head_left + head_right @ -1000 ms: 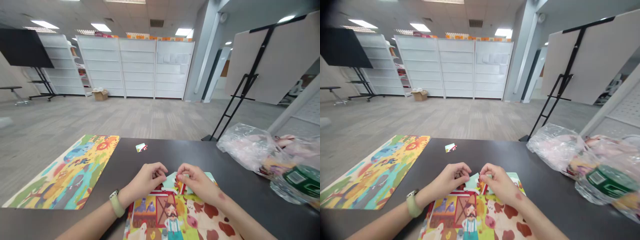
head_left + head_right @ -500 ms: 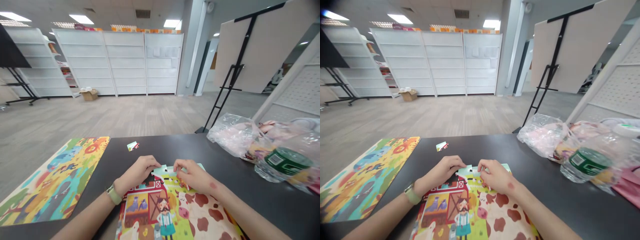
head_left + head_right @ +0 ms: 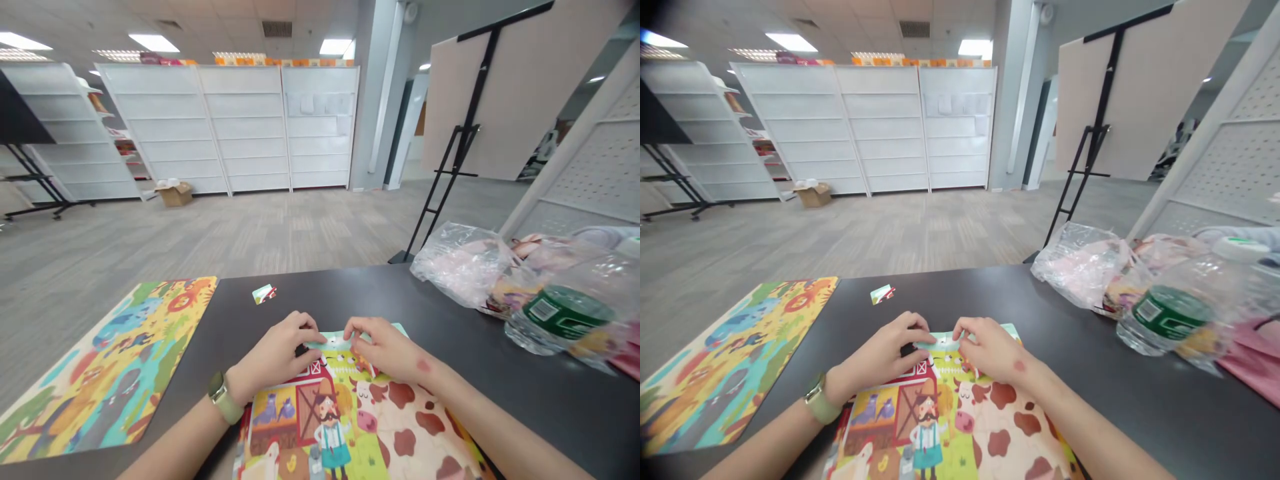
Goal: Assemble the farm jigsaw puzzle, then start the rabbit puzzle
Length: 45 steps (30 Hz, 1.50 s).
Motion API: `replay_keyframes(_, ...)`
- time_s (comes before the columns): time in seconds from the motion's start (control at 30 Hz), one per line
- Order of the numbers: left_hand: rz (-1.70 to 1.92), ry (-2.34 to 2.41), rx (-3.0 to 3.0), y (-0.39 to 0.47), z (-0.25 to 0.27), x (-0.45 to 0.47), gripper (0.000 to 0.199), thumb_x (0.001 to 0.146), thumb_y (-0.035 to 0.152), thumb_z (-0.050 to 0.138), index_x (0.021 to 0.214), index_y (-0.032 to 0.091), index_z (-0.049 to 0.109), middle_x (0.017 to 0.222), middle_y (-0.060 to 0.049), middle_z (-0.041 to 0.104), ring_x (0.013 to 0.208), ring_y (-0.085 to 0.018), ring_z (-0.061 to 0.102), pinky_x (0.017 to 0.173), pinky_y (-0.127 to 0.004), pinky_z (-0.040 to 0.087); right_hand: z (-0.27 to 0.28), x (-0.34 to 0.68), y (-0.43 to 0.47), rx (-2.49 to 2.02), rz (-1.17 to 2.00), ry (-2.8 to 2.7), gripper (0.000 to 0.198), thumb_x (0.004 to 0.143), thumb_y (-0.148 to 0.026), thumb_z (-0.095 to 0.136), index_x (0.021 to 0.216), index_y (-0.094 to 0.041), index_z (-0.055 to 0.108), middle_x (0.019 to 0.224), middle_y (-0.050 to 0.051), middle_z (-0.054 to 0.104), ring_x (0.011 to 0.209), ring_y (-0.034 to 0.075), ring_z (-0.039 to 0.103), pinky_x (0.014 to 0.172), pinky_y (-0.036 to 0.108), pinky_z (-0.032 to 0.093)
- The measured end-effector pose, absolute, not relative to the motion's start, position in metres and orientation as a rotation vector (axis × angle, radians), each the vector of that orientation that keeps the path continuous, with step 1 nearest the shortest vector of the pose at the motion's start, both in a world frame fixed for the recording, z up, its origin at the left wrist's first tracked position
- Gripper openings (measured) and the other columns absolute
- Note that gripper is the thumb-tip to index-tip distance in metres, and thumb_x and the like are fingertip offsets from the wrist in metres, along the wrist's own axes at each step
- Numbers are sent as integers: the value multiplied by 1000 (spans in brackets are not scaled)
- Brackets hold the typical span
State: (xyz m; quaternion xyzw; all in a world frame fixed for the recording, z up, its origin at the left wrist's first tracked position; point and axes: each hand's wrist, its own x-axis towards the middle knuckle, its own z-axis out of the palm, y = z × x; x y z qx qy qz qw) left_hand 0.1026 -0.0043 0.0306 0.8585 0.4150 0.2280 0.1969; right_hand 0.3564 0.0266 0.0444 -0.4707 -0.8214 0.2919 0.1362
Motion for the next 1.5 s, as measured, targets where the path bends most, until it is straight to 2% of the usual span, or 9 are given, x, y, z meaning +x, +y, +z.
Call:
replay_keyframes(0.2, 600, 1208, 2398, -6, 31, 100, 19, 92, 26, 70, 110, 26, 75, 108, -5, 62, 100, -22, 61, 91, -33, 49, 45, 356, 26, -1359, 876, -2373, 21, 83, -20, 50, 90, -22, 69, 70, -2, 67, 66, 16, 56, 61, 26, 34)
replay_keyframes(0.77, 667, 1268, 2390, -10, 29, 110, 18, 89, 18, 68, 104, 24, 75, 110, -5, 65, 100, -22, 60, 92, -36, 49, 50, 352, 26, -1356, 813, -2418, 20, 87, -24, 50, 92, -23, 70, 79, -1, 69, 72, 17, 58, 67, 27, 36)
replay_keyframes(0.93, 648, 1218, 2442, -12, 26, 113, 22, 91, 13, 64, 103, 27, 75, 120, -4, 63, 107, -23, 59, 96, -38, 47, 49, 354, 25, -1351, 819, -2451, 28, 86, -21, 51, 97, -24, 76, 77, 0, 72, 69, 17, 60, 65, 26, 37)
replay_keyframes(1.03, 625, 1193, 2470, -13, 27, 114, 27, 92, 10, 62, 105, 30, 76, 119, -3, 64, 106, -23, 60, 95, -39, 46, 48, 355, 23, -1226, 858, -2532, 38, 83, -16, 49, 102, -28, 81, 80, -2, 77, 68, 16, 63, 66, 26, 39)
replay_keyframes(1.13, 609, 1177, 2482, -14, 28, 113, 30, 93, 11, 62, 108, 32, 77, 118, -3, 64, 105, -22, 59, 94, -38, 46, 49, 354, 20, -1097, 839, -2605, 43, 81, -12, 49, 102, -30, 83, 86, -3, 80, 73, 16, 67, 68, 25, 40)
replay_keyframes(1.37, 591, 1146, 2460, -16, 33, 109, 28, 96, 16, 63, 112, 33, 77, 119, -4, 63, 109, -23, 59, 98, -38, 47, 53, 351, 16, -1120, 786, -2638, 45, 82, -12, 48, 105, -30, 83, 91, -2, 82, 78, 18, 71, 71, 27, 42)
replay_keyframes(1.5, 683, 1095, 2421, -15, 31, 104, 21, 96, 20, 63, 107, 31, 77, 120, -4, 65, 111, -22, 61, 100, -36, 49, 55, 351, 15, -1152, 795, -2645, 44, 84, -14, 47, 105, -30, 82, 97, -1, 82, 84, 20, 72, 75, 28, 44)
